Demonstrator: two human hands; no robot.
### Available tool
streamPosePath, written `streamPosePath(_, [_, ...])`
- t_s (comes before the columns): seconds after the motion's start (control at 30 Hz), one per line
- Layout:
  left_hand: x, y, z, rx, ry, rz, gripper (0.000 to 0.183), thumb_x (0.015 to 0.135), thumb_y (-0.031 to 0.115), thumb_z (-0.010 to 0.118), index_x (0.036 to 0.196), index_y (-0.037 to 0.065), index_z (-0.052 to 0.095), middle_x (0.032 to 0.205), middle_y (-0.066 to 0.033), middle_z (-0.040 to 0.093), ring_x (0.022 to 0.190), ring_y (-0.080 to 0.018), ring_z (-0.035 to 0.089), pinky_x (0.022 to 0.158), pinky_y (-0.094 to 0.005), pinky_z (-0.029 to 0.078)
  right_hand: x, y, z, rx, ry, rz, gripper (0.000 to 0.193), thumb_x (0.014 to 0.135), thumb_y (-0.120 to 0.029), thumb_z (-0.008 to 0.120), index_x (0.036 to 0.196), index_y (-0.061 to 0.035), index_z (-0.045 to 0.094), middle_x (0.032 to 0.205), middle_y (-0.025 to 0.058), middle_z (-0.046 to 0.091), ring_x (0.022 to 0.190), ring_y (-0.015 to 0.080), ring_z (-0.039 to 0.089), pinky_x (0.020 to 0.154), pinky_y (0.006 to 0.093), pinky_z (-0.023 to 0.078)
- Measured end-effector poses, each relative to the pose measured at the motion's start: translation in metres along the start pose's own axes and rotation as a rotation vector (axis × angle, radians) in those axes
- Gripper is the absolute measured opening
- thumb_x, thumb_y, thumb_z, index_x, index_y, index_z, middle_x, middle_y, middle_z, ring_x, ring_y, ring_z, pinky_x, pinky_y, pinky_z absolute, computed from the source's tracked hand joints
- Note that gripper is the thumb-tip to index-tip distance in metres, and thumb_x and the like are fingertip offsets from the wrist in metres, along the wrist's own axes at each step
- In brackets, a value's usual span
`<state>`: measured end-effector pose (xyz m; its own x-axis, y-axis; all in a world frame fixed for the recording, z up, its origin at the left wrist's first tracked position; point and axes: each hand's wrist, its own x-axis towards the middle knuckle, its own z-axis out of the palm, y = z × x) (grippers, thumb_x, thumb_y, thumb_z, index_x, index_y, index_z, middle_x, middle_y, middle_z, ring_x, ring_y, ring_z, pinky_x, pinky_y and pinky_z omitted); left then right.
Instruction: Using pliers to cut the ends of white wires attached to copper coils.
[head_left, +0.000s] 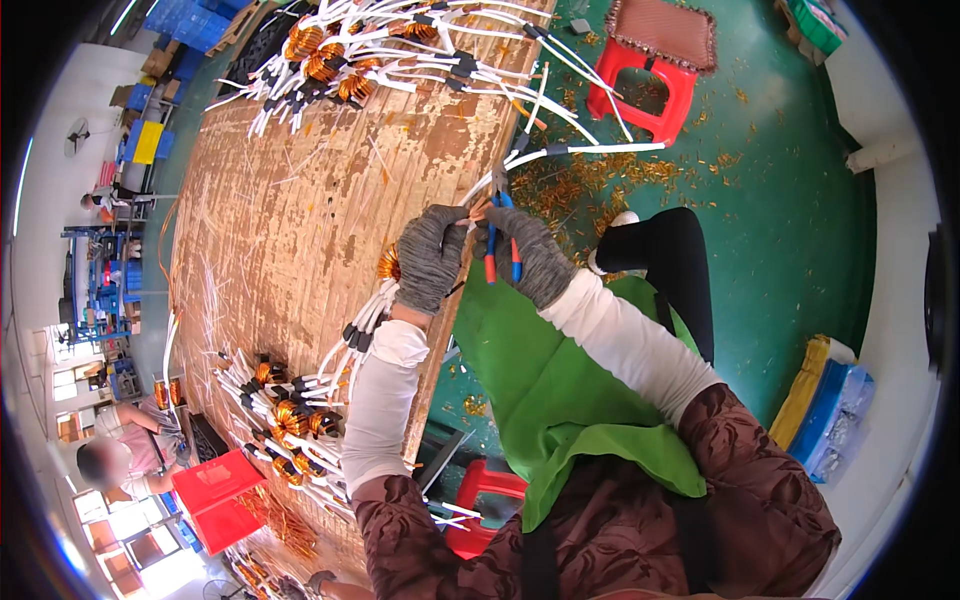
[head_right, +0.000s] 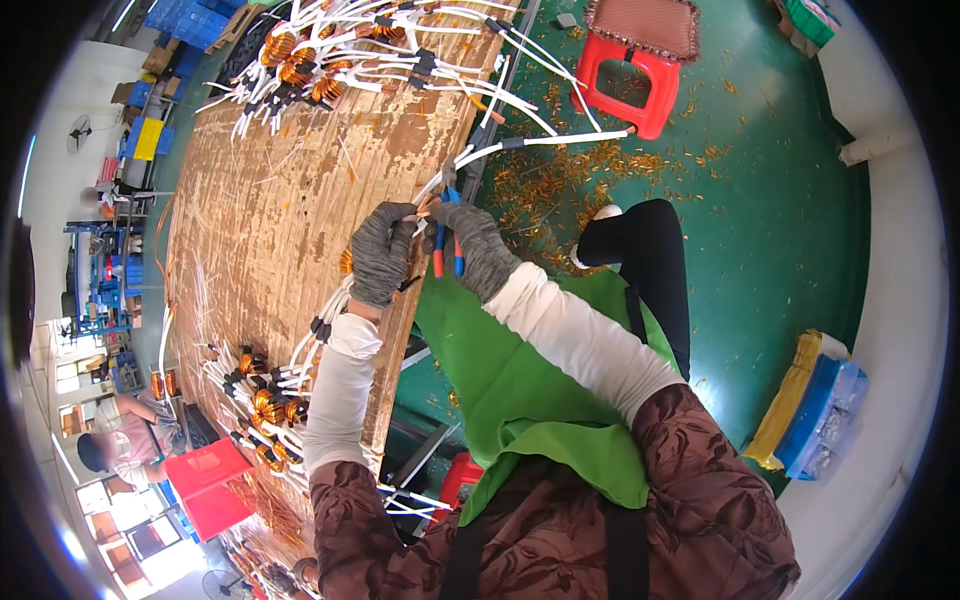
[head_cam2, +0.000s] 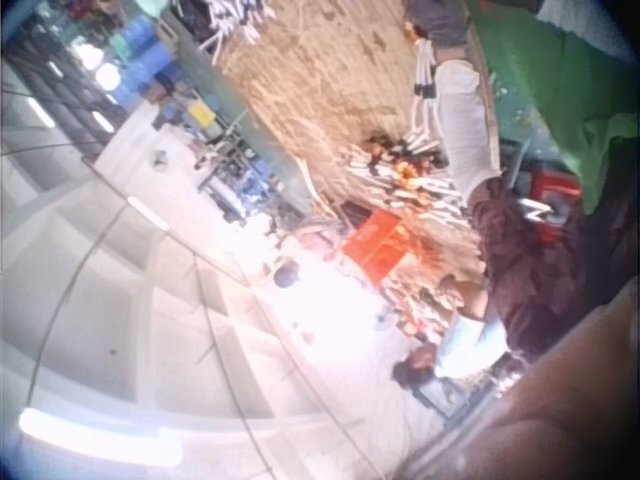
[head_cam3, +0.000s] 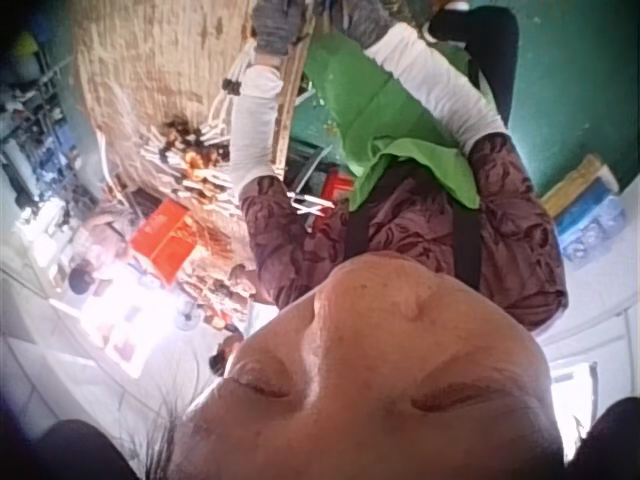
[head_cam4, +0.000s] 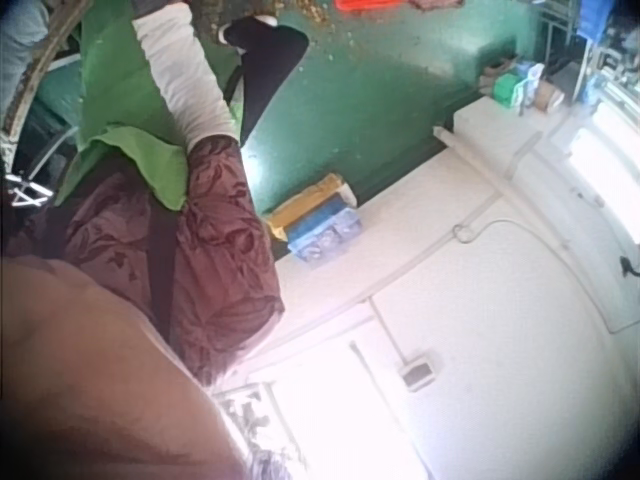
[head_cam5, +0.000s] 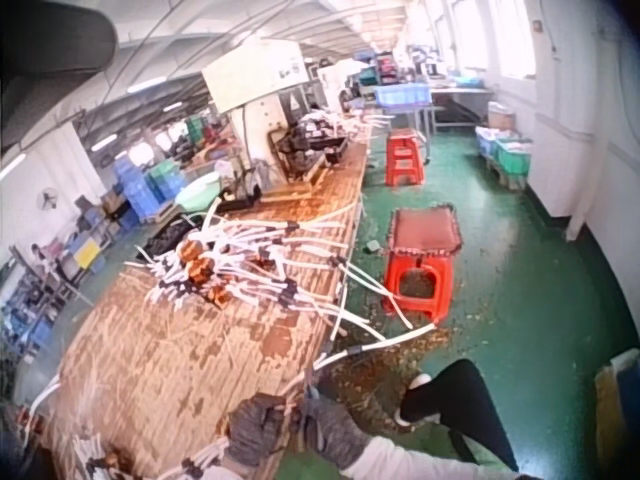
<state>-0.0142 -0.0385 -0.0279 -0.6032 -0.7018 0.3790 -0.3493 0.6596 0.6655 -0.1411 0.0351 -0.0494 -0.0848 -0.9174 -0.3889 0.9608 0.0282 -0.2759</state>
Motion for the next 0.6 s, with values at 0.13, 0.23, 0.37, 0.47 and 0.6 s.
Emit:
streamPosePath(0.13, [-0.003,-0.003,-0.002,-0.070,0.022,-0.008,0.006,0.080,0.004,0.059,0.086,0.003,0.061,0.074,-0.0129,0.061,0.067,-0.0280,0.060,0.061,-0.0336,0.046,-0.006,-0.013,0.019,-0.464,0.042,-0.074,0.013,0.081,-0.013,0.060,0.090,-0.0030,0.059,0.067,0.0052,0.058,0.055,0.0160,0.056,0.049,0.0277,0.046])
streamPosePath(0.23, [-0.004,0.000,-0.002,-0.183,0.029,-0.126,0.006,0.080,0.003,0.059,0.086,0.003,0.061,0.075,-0.0131,0.061,0.067,-0.0279,0.060,0.060,-0.0335,0.046,-0.008,-0.014,0.024,-0.787,0.012,-0.225,0.013,0.080,-0.014,0.061,0.088,-0.0039,0.059,0.066,0.0063,0.057,0.056,0.0178,0.056,0.049,0.0297,0.045])
streamPosePath(0.37, [-0.004,0.002,0.000,-0.131,0.037,-0.095,0.006,0.080,0.003,0.059,0.086,0.002,0.061,0.075,-0.0132,0.061,0.067,-0.0279,0.060,0.060,-0.0336,0.046,-0.001,-0.006,0.023,-1.376,0.038,-0.973,0.016,0.075,-0.015,0.063,0.084,-0.0032,0.057,0.065,0.0140,0.056,0.057,0.0311,0.055,0.054,0.0380,0.043])
streamPosePath(0.47, [0.000,0.003,-0.001,-0.086,0.041,-0.028,0.006,0.080,0.005,0.059,0.085,0.002,0.061,0.076,-0.0140,0.061,0.067,-0.0287,0.060,0.059,-0.0341,0.046,0.001,-0.019,0.028,-1.561,-0.017,-0.954,0.017,0.072,-0.015,0.063,0.081,-0.0024,0.056,0.063,0.0176,0.053,0.061,0.0379,0.053,0.058,0.0428,0.042])
streamPosePath(0.6, [0.006,0.006,-0.004,0.131,-0.057,0.034,0.014,0.083,0.011,0.057,0.094,0.003,0.060,0.080,-0.0145,0.062,0.069,-0.0290,0.060,0.064,-0.0367,0.046,0.007,-0.051,0.032,-1.559,-0.210,-0.443,0.024,0.070,-0.019,0.067,0.084,-0.0013,0.058,0.064,0.0167,0.055,0.063,0.0293,0.057,0.061,0.0361,0.044])
